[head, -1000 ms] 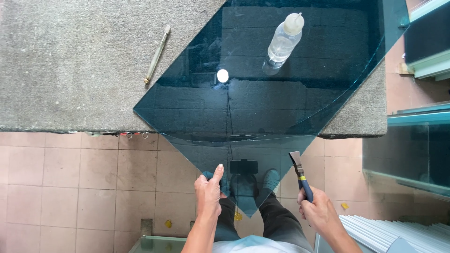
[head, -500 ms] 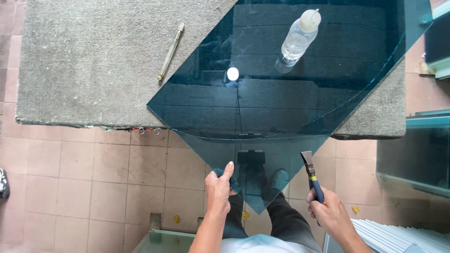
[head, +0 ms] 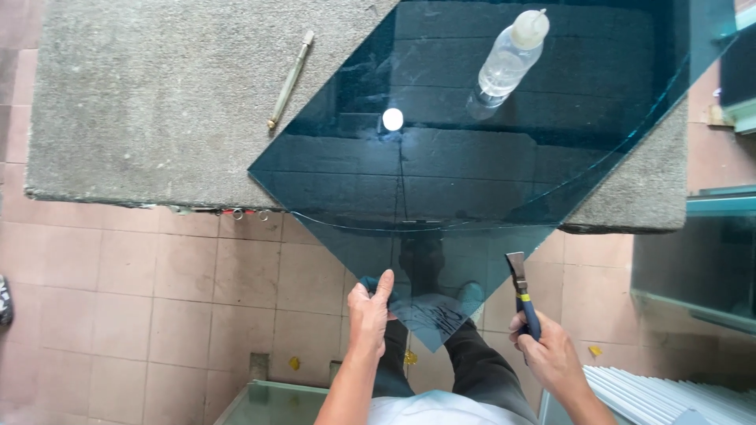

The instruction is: Refining the curved edge of a glass sheet using a glass cutter and pliers to snap off excess material.

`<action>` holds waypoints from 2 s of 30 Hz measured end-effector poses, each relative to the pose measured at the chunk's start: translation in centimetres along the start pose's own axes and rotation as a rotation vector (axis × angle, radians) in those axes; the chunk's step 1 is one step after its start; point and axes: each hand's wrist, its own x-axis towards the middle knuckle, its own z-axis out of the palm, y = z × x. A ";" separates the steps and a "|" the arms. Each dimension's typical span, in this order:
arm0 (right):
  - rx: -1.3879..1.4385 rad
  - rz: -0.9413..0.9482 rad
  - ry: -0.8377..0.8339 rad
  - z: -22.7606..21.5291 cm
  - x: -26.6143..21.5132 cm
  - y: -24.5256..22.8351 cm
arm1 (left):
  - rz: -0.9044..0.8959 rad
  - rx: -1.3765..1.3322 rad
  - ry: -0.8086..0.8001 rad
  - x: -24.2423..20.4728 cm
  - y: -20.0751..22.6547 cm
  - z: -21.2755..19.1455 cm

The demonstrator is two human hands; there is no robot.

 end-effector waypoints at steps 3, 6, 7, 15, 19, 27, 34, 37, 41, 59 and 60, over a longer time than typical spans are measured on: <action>0.028 -0.019 -0.013 0.0 0.5 0.7 | 0.004 0.016 0.006 0.1 0.0 0.2; 0.051 -0.037 -0.028 0.2 0.7 1.1 | 0.003 0.024 0.010 0.3 -0.1 0.1; 0.049 -0.045 -0.025 0.2 0.8 1.2 | 0.007 0.025 0.007 0.5 -0.2 0.1; -0.013 -0.110 0.004 0.5 2.2 3.3 | 0.023 0.031 0.014 1.2 -1.1 0.1; -0.042 -0.125 0.013 0.6 2.5 3.7 | 0.020 -0.002 0.009 1.4 -1.2 0.2; -0.021 -0.076 0.008 0.1 1.1 1.2 | 0.004 -0.054 -0.002 0.2 -0.1 0.2; -0.018 0.063 -0.020 -0.8 -0.4 -1.2 | -0.010 -0.026 0.031 -0.1 -0.1 0.1; -0.002 0.074 -0.033 -1.0 -0.9 -1.9 | -0.001 -0.012 0.046 0.4 -0.5 0.1; 0.007 0.103 -0.036 -1.2 -1.4 -2.6 | -0.003 -0.037 0.027 0.2 -0.5 0.0; -0.032 0.132 -0.063 -1.7 -1.7 -3.5 | 0.038 -0.008 0.059 0.9 -1.1 0.0; -0.027 0.135 -0.064 -1.7 -1.7 -3.5 | 0.034 0.000 0.063 0.9 -1.1 0.0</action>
